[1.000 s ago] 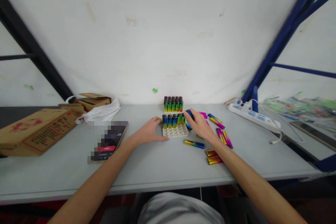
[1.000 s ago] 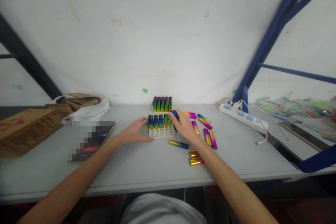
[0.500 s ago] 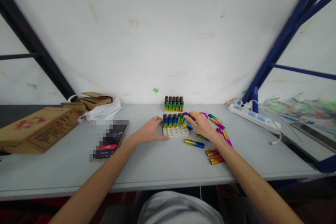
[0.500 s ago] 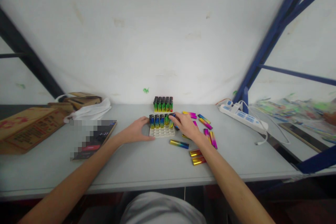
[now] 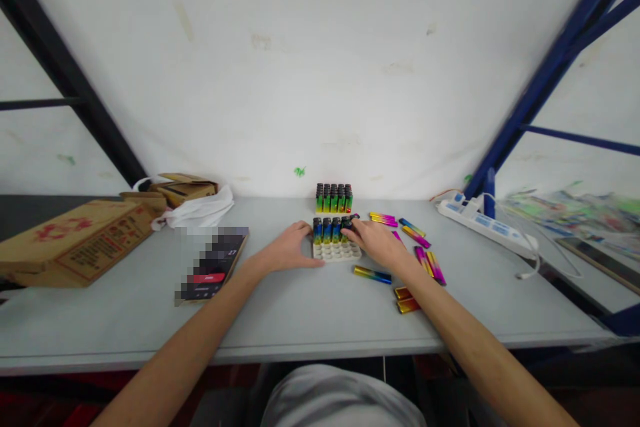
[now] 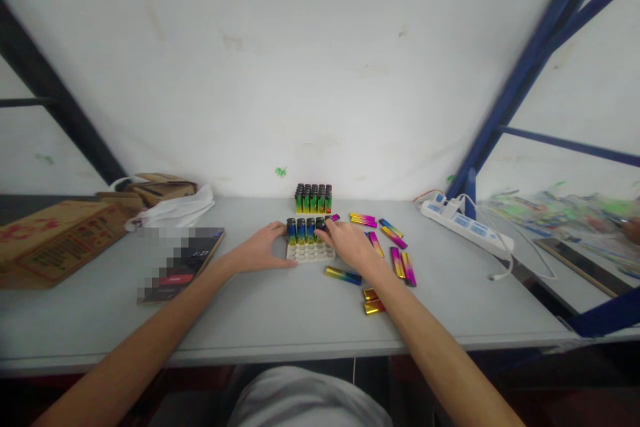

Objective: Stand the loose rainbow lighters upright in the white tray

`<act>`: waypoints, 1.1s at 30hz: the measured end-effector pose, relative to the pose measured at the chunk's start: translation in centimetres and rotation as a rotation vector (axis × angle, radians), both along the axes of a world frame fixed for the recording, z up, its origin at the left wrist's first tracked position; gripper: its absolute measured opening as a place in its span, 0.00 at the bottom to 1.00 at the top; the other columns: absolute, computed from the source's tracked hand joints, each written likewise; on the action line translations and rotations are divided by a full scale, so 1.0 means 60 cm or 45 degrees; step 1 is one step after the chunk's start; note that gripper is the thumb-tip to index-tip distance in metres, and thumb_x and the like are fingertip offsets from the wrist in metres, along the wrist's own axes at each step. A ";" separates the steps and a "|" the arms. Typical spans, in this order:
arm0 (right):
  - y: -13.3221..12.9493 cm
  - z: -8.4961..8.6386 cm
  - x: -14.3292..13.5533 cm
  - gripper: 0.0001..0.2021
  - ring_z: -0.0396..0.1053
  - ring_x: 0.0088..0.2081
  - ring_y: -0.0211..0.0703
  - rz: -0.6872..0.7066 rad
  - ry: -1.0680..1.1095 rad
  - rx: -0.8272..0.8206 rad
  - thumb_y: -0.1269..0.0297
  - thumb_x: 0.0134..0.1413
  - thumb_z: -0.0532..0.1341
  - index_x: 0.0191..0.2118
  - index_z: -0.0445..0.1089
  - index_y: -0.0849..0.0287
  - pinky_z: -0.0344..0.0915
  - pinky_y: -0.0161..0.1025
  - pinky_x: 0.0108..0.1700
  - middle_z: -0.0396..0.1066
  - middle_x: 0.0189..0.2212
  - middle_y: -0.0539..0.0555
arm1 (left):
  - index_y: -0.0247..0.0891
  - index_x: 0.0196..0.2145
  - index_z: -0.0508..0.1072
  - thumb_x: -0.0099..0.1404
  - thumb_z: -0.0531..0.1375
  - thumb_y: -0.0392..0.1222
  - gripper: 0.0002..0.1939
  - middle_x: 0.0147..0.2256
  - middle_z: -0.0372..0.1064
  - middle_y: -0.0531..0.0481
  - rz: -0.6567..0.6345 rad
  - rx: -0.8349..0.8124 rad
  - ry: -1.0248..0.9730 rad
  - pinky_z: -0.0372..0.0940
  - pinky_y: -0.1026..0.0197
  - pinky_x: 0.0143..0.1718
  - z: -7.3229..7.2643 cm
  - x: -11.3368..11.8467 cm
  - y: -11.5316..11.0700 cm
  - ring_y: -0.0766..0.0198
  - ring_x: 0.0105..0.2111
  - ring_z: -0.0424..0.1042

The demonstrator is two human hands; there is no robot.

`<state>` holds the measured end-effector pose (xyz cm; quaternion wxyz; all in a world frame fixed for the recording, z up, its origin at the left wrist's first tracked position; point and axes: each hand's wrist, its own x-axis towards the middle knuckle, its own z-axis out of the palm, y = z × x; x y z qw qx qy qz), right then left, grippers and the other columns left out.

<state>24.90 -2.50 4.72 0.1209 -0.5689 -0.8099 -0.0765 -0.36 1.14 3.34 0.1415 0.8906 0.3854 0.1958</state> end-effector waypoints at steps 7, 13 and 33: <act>0.001 0.018 0.032 0.20 0.72 0.31 0.43 0.137 0.193 -0.058 0.51 0.70 0.51 0.36 0.74 0.60 0.59 0.36 0.34 0.77 0.31 0.57 | 0.37 0.50 0.72 0.50 0.68 0.62 0.36 0.49 0.70 0.40 -0.014 -0.012 -0.004 0.63 0.49 0.57 0.002 -0.001 -0.001 0.46 0.52 0.68; 0.017 0.018 0.106 0.11 0.71 0.31 0.41 0.210 0.368 -0.137 0.62 0.65 0.57 0.38 0.75 0.61 0.62 0.36 0.37 0.76 0.32 0.55 | 0.37 0.49 0.72 0.50 0.68 0.63 0.35 0.49 0.69 0.40 0.003 -0.023 0.011 0.64 0.50 0.56 0.005 -0.001 -0.003 0.46 0.51 0.69; 0.018 -0.023 0.075 0.09 0.72 0.42 0.47 -0.007 0.312 -0.115 0.68 0.59 0.61 0.45 0.73 0.63 0.65 0.41 0.47 0.75 0.40 0.60 | 0.37 0.50 0.71 0.51 0.67 0.63 0.35 0.50 0.69 0.40 -0.009 -0.002 0.022 0.63 0.51 0.57 0.003 -0.002 -0.003 0.46 0.52 0.68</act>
